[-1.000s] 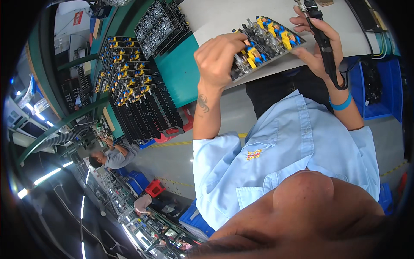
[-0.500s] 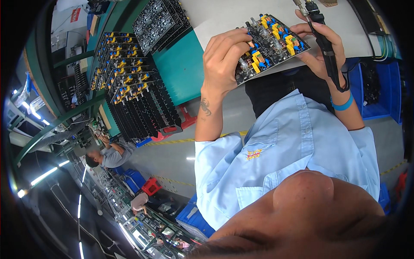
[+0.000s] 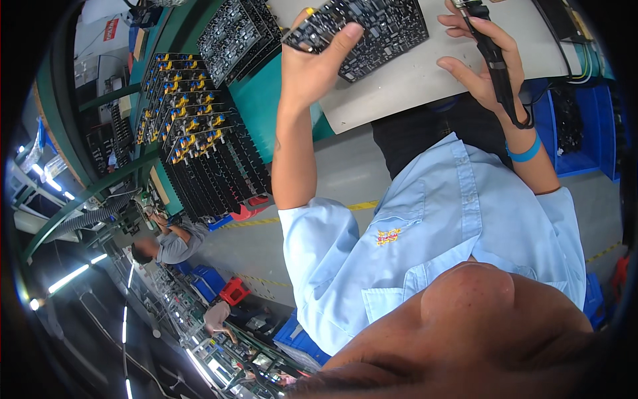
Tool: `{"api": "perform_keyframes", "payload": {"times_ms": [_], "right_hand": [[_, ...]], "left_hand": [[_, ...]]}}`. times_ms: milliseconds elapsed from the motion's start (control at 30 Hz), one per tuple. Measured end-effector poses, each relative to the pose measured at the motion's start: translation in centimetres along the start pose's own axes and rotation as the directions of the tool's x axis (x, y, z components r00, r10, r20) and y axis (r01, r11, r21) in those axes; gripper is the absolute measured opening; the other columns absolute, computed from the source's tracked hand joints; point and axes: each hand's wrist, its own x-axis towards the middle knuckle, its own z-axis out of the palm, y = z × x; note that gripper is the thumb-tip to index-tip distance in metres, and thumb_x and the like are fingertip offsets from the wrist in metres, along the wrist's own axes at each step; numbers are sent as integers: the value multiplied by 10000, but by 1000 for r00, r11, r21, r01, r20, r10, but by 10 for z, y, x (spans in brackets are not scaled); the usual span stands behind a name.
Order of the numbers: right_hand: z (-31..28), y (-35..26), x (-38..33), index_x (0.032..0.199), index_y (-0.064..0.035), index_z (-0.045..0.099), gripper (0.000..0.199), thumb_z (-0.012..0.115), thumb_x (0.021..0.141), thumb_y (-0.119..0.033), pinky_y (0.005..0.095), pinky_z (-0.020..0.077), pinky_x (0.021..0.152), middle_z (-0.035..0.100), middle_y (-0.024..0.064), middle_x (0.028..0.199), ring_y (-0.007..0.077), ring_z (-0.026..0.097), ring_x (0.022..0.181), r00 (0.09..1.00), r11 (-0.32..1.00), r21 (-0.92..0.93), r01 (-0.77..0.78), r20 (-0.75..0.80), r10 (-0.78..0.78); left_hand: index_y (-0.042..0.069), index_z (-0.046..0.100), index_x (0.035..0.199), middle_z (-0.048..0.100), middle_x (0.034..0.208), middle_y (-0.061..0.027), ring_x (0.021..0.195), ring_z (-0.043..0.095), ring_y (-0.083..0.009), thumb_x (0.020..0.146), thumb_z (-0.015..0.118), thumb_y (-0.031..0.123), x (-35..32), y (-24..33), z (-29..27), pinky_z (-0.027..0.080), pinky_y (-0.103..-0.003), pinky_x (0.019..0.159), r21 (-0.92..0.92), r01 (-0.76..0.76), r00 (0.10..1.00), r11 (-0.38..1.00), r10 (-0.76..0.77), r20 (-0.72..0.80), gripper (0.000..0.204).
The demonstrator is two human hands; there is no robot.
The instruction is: Assembling and inspecting printed circuit boards at a manual assembly station, including trimming leads with nippers.
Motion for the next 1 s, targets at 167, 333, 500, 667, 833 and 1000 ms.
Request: {"api": "perform_keyframes", "payload": {"times_ms": [167, 333, 500, 667, 833, 1000], "right_hand": [[-4, 3, -1, 1311, -7, 488, 589, 779, 801, 39, 339, 570, 813, 689, 224, 1129, 281, 698, 940, 997, 985, -165, -41, 55, 51], [-1, 16, -2, 1350, -33, 484, 550, 719, 858, 36, 341, 571, 877, 689, 245, 1201, 297, 709, 996, 979, 941, -336, -53, 166, 115], [16, 39, -11, 1270, -5, 535, 489, 740, 829, 47, 319, 561, 798, 689, 212, 1107, 263, 693, 882, 987, 914, -404, -35, 129, 95], [20, 56, -26, 1186, 16, 585, 464, 790, 772, 59, 307, 547, 705, 687, 174, 995, 236, 658, 764, 993, 881, -469, -56, 63, 96], [17, 62, -32, 1177, 17, 598, 429, 776, 789, 49, 307, 539, 692, 685, 164, 991, 229, 642, 751, 989, 856, -510, -86, 59, 135], [17, 57, -28, 1197, 27, 597, 392, 745, 835, 4, 321, 534, 710, 680, 161, 996, 229, 633, 772, 992, 890, -455, -24, 98, 77]], "left_hand": [[-43, 590, 1272, 694, 1182, -167, 967, 696, -271, 832, 755, -33, 30, -21, 6, 583, -327, 849, -449, 274, 960, 850, -273, 69, 470], [-44, 550, 1309, 691, 1182, -182, 977, 703, -295, 814, 748, -72, 45, -55, -4, 603, -365, 856, -565, 423, 905, 708, -362, 223, 534], [-47, 522, 1330, 688, 1186, -193, 986, 705, -308, 811, 722, -109, 53, -82, -16, 610, -384, 861, -535, 487, 873, 690, -365, 324, 559], [-53, 508, 1339, 685, 1195, -201, 993, 704, -313, 807, 698, -139, 54, -87, -19, 608, -386, 870, -525, 548, 836, 651, -412, 363, 572], [-56, 500, 1347, 683, 1199, -204, 997, 704, -312, 803, 685, -152, 51, -92, -16, 605, -381, 880, -523, 541, 840, 658, -405, 360, 583], [-57, 497, 1352, 685, 1193, -203, 997, 705, -304, 804, 677, -155, 49, -98, -14, 605, -371, 879, -506, 509, 861, 697, -394, 323, 585]]}}
